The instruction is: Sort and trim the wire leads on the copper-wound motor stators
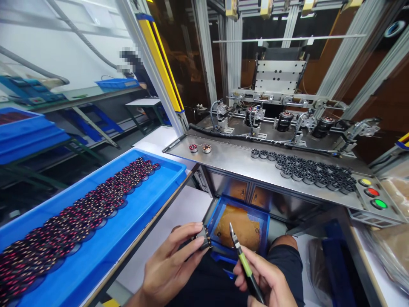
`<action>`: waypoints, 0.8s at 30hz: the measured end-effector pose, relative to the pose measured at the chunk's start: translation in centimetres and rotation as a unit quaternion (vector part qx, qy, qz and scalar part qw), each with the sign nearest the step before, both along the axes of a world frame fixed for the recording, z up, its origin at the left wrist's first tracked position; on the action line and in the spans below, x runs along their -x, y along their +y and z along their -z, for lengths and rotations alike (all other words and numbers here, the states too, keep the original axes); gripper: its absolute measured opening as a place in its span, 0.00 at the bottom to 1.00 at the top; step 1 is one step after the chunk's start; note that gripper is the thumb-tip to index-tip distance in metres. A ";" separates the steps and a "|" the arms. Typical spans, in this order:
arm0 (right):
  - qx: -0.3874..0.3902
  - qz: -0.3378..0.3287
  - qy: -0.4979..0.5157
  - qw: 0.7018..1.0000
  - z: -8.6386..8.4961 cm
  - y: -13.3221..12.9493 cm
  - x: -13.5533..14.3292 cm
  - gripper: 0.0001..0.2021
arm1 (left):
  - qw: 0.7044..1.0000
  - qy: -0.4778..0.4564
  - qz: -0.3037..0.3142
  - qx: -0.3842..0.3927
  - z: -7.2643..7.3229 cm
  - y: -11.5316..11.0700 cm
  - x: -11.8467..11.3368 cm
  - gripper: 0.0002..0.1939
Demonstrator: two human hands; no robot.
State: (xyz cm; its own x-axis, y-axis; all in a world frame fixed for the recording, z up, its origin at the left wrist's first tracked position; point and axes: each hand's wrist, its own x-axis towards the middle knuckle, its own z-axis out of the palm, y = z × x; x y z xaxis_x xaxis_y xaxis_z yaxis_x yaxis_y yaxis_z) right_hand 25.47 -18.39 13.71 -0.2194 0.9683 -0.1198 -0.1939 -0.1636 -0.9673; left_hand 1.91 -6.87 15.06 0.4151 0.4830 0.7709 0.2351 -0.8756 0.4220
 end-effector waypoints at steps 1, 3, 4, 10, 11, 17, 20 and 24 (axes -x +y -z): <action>-0.001 -0.003 0.000 1.000 0.2 0.1 0.1 0.32 | 1.000 -0.003 0.001 0.006 0.1 0.0 0.0 0.28; -0.047 0.006 -0.019 0.999 0.2 0.4 0.3 0.32 | 0.995 -0.048 0.019 0.090 0.4 -0.1 0.0 0.30; -0.078 0.014 -0.049 0.996 0.1 0.8 0.4 0.32 | 0.978 -0.098 0.053 0.176 0.6 0.0 -0.1 0.31; -0.256 0.099 -0.449 0.850 -3.1 7.7 -0.6 0.25 | 0.653 -0.387 0.305 0.575 1.9 0.4 0.4 0.33; -0.276 0.134 -0.485 0.819 -3.7 9.9 -0.8 0.25 | 0.633 -0.399 0.310 0.587 2.0 0.4 0.6 0.32; -0.065 0.100 -0.732 0.671 -5.9 23.8 0.0 0.18 | 0.600 -0.426 0.311 0.602 1.8 0.2 1.5 0.30; -0.035 0.085 -0.743 0.663 -5.6 27.6 1.1 0.17 | 0.607 -0.431 0.309 0.592 1.7 0.3 1.9 0.30; -0.077 0.071 -0.742 0.662 -4.1 30.0 1.5 0.25 | 0.619 -0.447 0.313 0.566 2.0 0.4 2.6 0.31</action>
